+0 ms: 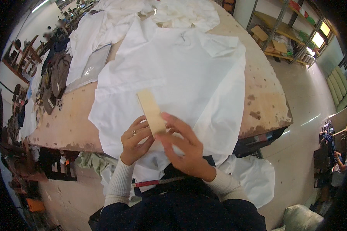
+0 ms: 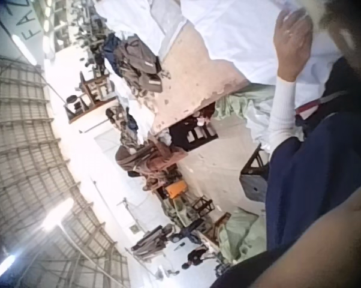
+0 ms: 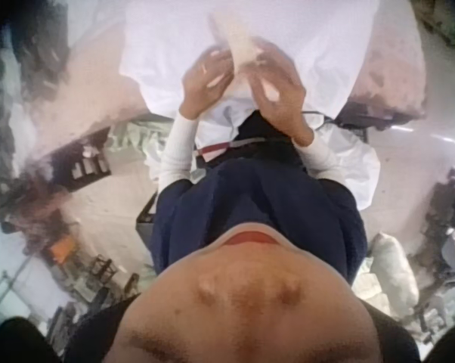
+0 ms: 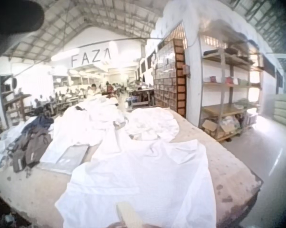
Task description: The person lays a white fabric on a worktable, smooths it, measures it with a tape measure, and marks it with a red pen. They also apply a piece of tape to the fabric and write on it.
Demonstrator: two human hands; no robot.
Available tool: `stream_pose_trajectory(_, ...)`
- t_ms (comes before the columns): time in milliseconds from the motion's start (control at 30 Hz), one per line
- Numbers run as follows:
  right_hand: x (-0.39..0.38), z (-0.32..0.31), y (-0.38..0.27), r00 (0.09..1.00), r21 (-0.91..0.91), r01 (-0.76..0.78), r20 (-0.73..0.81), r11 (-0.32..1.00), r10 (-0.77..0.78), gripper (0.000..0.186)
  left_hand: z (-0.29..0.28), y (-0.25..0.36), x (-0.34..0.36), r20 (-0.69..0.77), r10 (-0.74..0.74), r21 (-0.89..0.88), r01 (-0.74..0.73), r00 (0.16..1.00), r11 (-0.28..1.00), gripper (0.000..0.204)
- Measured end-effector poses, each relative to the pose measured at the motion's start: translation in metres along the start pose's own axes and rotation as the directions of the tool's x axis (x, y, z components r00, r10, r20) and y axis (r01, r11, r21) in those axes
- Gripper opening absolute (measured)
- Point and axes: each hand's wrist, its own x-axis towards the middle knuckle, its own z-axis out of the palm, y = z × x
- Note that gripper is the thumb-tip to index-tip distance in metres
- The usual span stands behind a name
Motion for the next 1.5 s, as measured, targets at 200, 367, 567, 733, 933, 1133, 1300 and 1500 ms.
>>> stream_pose_trajectory(200,0.005,-0.009,0.006,0.969,0.069,-0.228,-0.076,0.971,0.233,0.027,-0.004,0.033,0.008,0.174,-0.608,-0.856,0.424,0.775,0.296,0.058)
stream_pose_trajectory(367,0.019,-0.004,-0.005,0.974,0.009,-0.216,0.072,0.976,0.214,0.035,0.001,0.034,0.011,0.256,-0.547,-0.906,0.395,0.797,0.151,0.074)
stream_pose_trajectory(567,0.020,0.001,0.001,0.953,0.062,-0.285,0.127,0.956,0.276,0.038,0.004,0.032,0.006,0.215,-0.203,0.121,0.180,0.955,0.976,0.063)
stream_pose_trajectory(733,0.010,0.005,0.016,0.942,0.155,-0.290,0.219,0.945,0.253,0.031,0.005,0.024,0.000,0.236,-0.396,-0.007,0.409,0.887,0.913,0.059)
stream_pose_trajectory(933,0.017,0.003,0.009,0.903,0.225,-0.404,0.257,0.887,0.346,0.031,0.001,0.021,-0.002,0.232,-0.382,0.054,0.381,0.894,0.923,0.062)
stream_pose_trajectory(1133,0.017,0.010,0.005,0.880,0.277,-0.469,0.231,0.839,0.416,0.029,0.001,0.018,-0.001,0.192,-0.355,0.049,0.352,0.915,0.935,0.060)
stream_pose_trajectory(1300,0.006,0.014,0.018,0.919,0.237,-0.369,0.234,0.899,0.316,0.030,0.001,0.014,-0.006,0.207,-0.342,0.029,0.344,0.917,0.939,0.061)
stream_pose_trajectory(1500,0.012,0.011,0.012,0.865,0.273,-0.481,0.302,0.833,0.401,0.029,-0.002,0.012,-0.006,0.237,-0.378,-0.024,0.395,0.895,0.919,0.061)
